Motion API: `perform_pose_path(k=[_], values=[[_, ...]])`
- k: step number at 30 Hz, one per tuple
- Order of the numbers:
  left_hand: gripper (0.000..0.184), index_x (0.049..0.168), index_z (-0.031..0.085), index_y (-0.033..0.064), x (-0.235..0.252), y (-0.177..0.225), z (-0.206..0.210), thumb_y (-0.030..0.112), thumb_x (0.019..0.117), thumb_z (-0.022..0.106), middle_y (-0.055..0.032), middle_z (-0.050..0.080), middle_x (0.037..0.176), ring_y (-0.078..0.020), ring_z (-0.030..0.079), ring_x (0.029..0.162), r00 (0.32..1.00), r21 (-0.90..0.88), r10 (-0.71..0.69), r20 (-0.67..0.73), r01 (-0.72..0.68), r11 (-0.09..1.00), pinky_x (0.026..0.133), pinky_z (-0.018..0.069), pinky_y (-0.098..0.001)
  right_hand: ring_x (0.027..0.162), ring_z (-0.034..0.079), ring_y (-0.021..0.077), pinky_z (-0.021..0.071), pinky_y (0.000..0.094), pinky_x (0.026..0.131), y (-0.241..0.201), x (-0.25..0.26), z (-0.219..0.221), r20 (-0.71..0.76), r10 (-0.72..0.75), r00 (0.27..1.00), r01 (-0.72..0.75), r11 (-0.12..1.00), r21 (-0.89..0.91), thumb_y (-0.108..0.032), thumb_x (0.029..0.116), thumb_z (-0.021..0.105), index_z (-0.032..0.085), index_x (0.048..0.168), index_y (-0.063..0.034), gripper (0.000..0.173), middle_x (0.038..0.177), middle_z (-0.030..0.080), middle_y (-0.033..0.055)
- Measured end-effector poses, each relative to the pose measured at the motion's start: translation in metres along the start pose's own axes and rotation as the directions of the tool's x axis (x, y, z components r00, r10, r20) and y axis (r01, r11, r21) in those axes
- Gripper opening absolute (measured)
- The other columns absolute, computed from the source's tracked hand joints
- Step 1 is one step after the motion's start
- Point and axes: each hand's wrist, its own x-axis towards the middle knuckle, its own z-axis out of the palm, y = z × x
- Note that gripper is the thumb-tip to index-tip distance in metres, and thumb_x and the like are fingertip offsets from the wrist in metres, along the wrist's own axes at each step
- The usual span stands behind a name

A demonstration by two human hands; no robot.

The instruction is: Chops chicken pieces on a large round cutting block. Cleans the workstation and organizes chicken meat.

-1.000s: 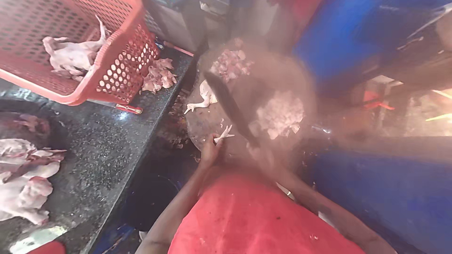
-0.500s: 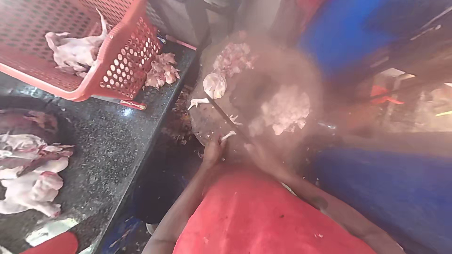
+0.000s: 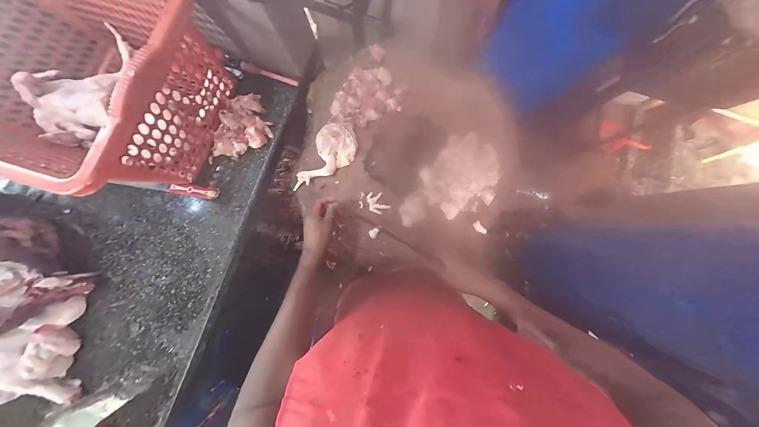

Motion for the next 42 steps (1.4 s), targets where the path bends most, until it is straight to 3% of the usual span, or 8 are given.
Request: perform_pose_path(k=[9, 16, 19, 24, 26, 31, 36, 42], values=[[0.030, 0.126, 0.069, 0.0094, 0.027, 0.042, 0.053, 0.024, 0.1003, 0.065, -0.0174, 0.067, 0.127, -0.0362, 0.064, 0.119, 0.885, 0.595, 0.090, 0.457, -0.380, 0.708, 0.102, 0.0495, -0.0605, 0.108, 0.067, 0.0447, 0.0503, 0.0659, 0.091, 0.025, -0.014, 0.013, 0.075, -0.056, 0.996, 0.075, 0.957, -0.281, -0.036, 0.1052, 0.055, 0.064, 0.126, -0.0069, 0.037, 0.112, 0.070, 0.0230], [0.042, 0.140, 0.058, 0.0073, 0.024, 0.019, -0.083, 0.027, 0.1030, 0.058, -0.0256, 0.065, 0.126, -0.0450, 0.062, 0.118, 1.000, 0.722, 0.023, -0.009, -0.009, 0.692, 0.099, 0.0470, -0.0681, 0.112, 0.065, 0.0478, 0.0505, 0.0674, 0.091, 0.032, -0.011, 0.022, 0.038, -0.061, 0.997, 0.066, 0.989, -0.135, -0.024, 0.1062, 0.053, 0.061, 0.131, -0.0064, 0.032, 0.119, 0.068, 0.0255], [0.036, 0.138, 0.062, 0.0113, 0.015, 0.067, -0.030, 0.026, 0.1051, 0.055, -0.0209, 0.064, 0.132, -0.0398, 0.064, 0.119, 0.967, 0.679, 0.151, 0.203, -0.250, 0.690, 0.100, 0.0492, -0.0641, 0.111, 0.065, 0.0462, 0.0491, 0.0661, 0.094, 0.026, -0.003, 0.015, 0.001, -0.098, 0.995, 0.098, 0.992, -0.076, -0.039, 0.1071, 0.052, 0.063, 0.130, -0.0036, 0.044, 0.116, 0.069, 0.0260], [0.033, 0.130, 0.069, 0.0180, 0.020, 0.095, 0.121, 0.016, 0.0972, 0.066, -0.0126, 0.063, 0.137, -0.0348, 0.055, 0.133, 0.598, 0.455, 0.296, 0.745, -0.780, 0.429, 0.110, 0.0434, -0.0579, 0.105, 0.067, 0.0432, 0.0506, 0.0658, 0.090, 0.008, 0.028, 0.004, 0.040, -0.170, 0.985, 0.168, 0.985, 0.039, -0.045, 0.1076, 0.048, 0.059, 0.129, -0.0003, 0.051, 0.112, 0.067, 0.0256], [0.034, 0.127, 0.068, 0.0161, 0.022, 0.092, 0.152, 0.022, 0.0937, 0.070, -0.0148, 0.063, 0.134, -0.0392, 0.054, 0.131, 0.576, 0.482, 0.254, 0.777, -0.804, 0.348, 0.107, 0.0442, -0.0610, 0.101, 0.067, 0.0402, 0.0512, 0.0631, 0.087, 0.003, 0.037, 0.007, 0.040, -0.176, 0.984, 0.170, 0.977, 0.126, -0.044, 0.1082, 0.046, 0.058, 0.126, 0.0005, 0.049, 0.107, 0.067, 0.0247], [0.042, 0.138, 0.060, 0.0080, 0.020, 0.130, 0.142, 0.026, 0.0998, 0.063, -0.0191, 0.068, 0.125, -0.0327, 0.067, 0.115, 0.751, 0.467, 0.075, 0.656, -0.482, 0.741, 0.101, 0.0515, -0.0572, 0.100, 0.067, 0.0384, 0.0511, 0.0612, 0.090, 0.031, 0.031, 0.006, -0.092, -0.126, 0.988, 0.147, 0.951, 0.272, -0.040, 0.1080, 0.048, 0.061, 0.124, 0.0004, 0.045, 0.106, 0.067, 0.0238], [0.025, 0.116, 0.061, 0.0011, -0.010, 0.135, 0.093, 0.021, 0.1062, 0.050, -0.0041, 0.067, 0.081, -0.0116, 0.063, 0.063, 0.902, -0.133, -0.026, 0.432, 0.092, 0.987, 0.061, 0.0572, -0.0285, 0.090, 0.066, 0.0285, 0.0543, 0.0512, 0.086, 0.083, 0.017, -0.006, -0.332, 0.177, 0.927, 0.030, 0.845, 0.534, -0.040, 0.1086, 0.045, 0.061, 0.128, -0.0003, 0.047, 0.102, 0.067, 0.0180], [0.048, 0.139, 0.050, 0.0018, 0.008, 0.044, 0.117, 0.035, 0.1052, 0.057, -0.0190, 0.069, 0.112, -0.0267, 0.072, 0.086, 0.951, 0.179, -0.149, 0.270, 0.103, 0.978, 0.077, 0.0611, -0.0460, 0.096, 0.067, 0.0307, 0.0530, 0.0529, 0.090, 0.041, 0.004, -0.038, -0.451, 0.184, 0.873, 0.005, 0.923, 0.386, -0.042, 0.1113, 0.033, 0.058, 0.132, -0.0041, 0.050, 0.104, 0.067, 0.0174]])
